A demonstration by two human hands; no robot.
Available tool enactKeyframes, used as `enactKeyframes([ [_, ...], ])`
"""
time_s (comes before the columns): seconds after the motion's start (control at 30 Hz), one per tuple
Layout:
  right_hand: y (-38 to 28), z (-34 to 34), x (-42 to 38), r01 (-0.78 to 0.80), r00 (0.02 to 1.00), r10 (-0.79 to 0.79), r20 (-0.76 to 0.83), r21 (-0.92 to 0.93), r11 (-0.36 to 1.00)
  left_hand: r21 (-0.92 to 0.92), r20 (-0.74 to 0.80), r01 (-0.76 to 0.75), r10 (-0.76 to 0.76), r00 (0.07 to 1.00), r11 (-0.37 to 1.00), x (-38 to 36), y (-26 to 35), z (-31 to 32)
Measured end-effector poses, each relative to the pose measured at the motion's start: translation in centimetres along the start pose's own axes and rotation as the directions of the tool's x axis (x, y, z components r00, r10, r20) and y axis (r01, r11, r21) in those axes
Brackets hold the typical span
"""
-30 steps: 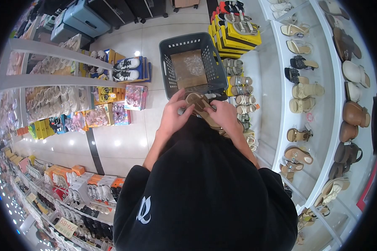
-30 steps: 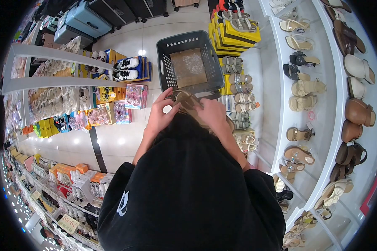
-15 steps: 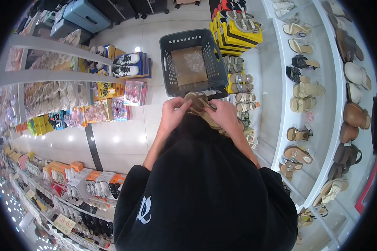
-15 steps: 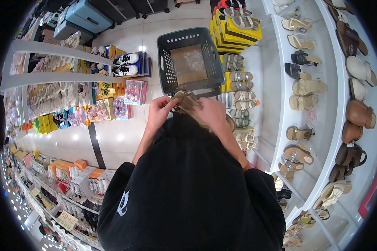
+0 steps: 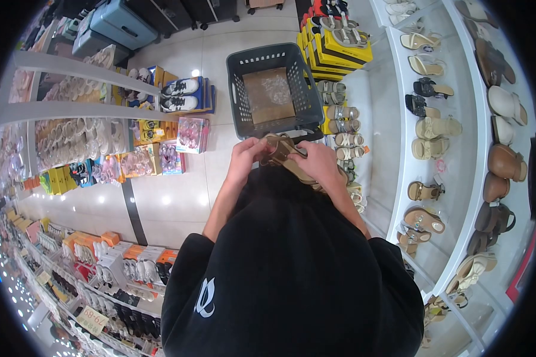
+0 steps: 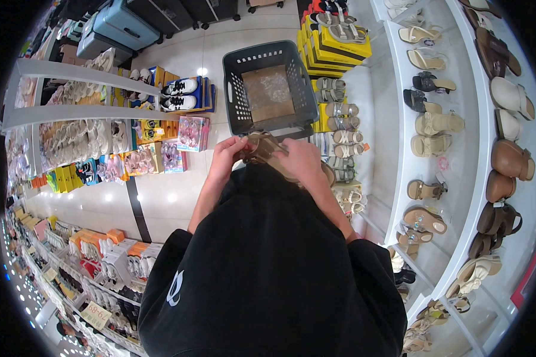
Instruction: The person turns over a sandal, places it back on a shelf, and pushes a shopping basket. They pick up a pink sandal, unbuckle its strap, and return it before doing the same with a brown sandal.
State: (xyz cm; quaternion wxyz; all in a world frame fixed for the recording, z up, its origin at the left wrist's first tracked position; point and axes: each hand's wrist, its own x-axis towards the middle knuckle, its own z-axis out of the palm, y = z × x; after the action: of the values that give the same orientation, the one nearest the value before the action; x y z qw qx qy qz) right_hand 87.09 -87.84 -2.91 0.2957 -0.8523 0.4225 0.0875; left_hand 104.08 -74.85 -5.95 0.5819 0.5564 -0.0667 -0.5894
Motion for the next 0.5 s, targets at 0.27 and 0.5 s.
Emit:
enactKeyframes([
  [0.27, -0.8, -1.1, -0.2, -0.026, 0.998, 0.025, 0.058, 0.018, 0.999, -0.125, 0.054, 0.116, -0.110, 0.992, 0.985, -0.1, 0.3, 0.0],
  [0.5, 0.5, -0.2, 0.2, 0.011, 0.999, -0.012, 0.033, 0.032, 0.999, -0.042, 0.066, 0.067, -0.064, 0.996, 0.997, 0.2, 0.0, -0.3],
])
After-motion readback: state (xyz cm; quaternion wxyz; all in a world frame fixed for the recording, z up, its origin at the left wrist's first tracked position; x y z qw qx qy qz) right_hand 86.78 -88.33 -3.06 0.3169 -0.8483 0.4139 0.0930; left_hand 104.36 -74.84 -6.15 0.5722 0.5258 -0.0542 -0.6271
